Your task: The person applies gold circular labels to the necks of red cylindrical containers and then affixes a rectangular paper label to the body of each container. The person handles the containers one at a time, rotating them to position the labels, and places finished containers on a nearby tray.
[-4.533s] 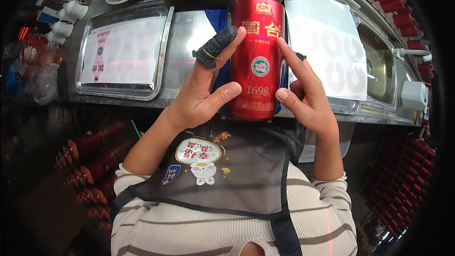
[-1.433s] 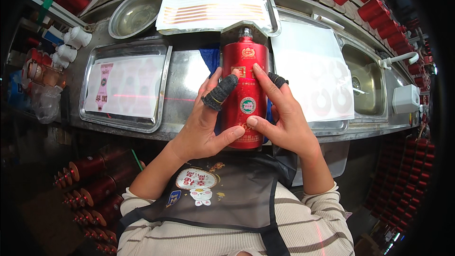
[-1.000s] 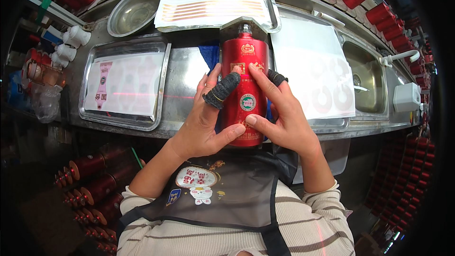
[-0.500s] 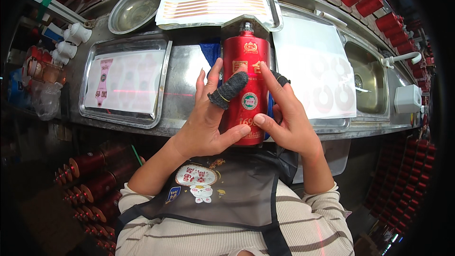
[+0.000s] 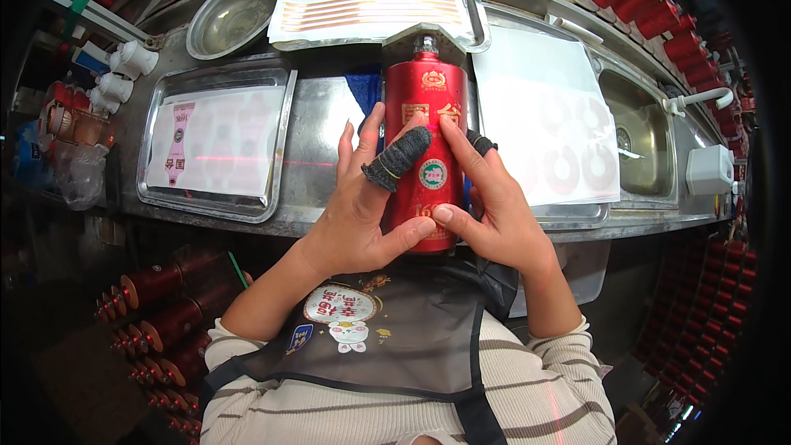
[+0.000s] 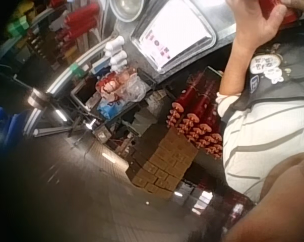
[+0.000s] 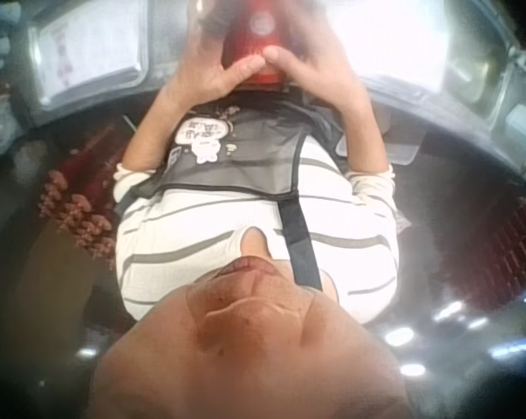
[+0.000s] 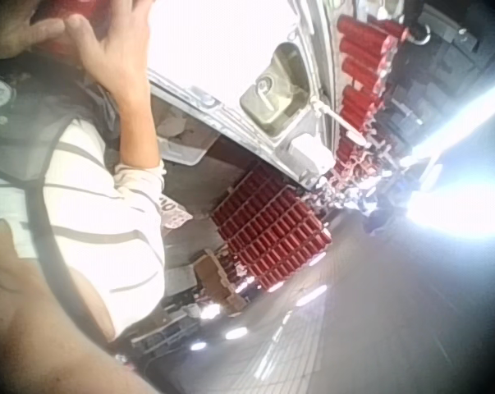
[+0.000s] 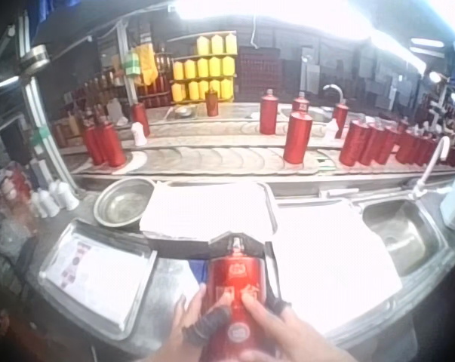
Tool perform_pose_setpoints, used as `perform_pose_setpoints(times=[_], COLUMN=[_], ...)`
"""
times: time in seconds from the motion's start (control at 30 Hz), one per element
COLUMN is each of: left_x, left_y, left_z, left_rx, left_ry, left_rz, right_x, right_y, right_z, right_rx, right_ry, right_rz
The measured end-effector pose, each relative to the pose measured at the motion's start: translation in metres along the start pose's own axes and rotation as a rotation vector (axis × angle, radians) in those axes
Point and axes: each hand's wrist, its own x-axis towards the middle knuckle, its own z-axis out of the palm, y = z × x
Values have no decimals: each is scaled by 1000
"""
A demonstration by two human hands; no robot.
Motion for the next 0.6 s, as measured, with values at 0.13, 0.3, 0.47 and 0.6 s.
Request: perform_pose_setpoints(times=[0.13,0.3,0.47,0.6], left_x=[-1,-1,-2,-3], left_y=[-2,-4,-4,-6], left_z=[1,0,2,3], left_rx=[13,-3,-16,-32], left_ry=[9,10,30,39], left_rz=[-3,-8,-12,-15], right_x=[0,7,15,15], right_y=[-2,2,-2,-2], right_z=[-1,-2,-2,-3], right_rx=[8,8,-32,-36], right_ry=[-22,50,65,50], right_rz=[37,-17,-25,7])
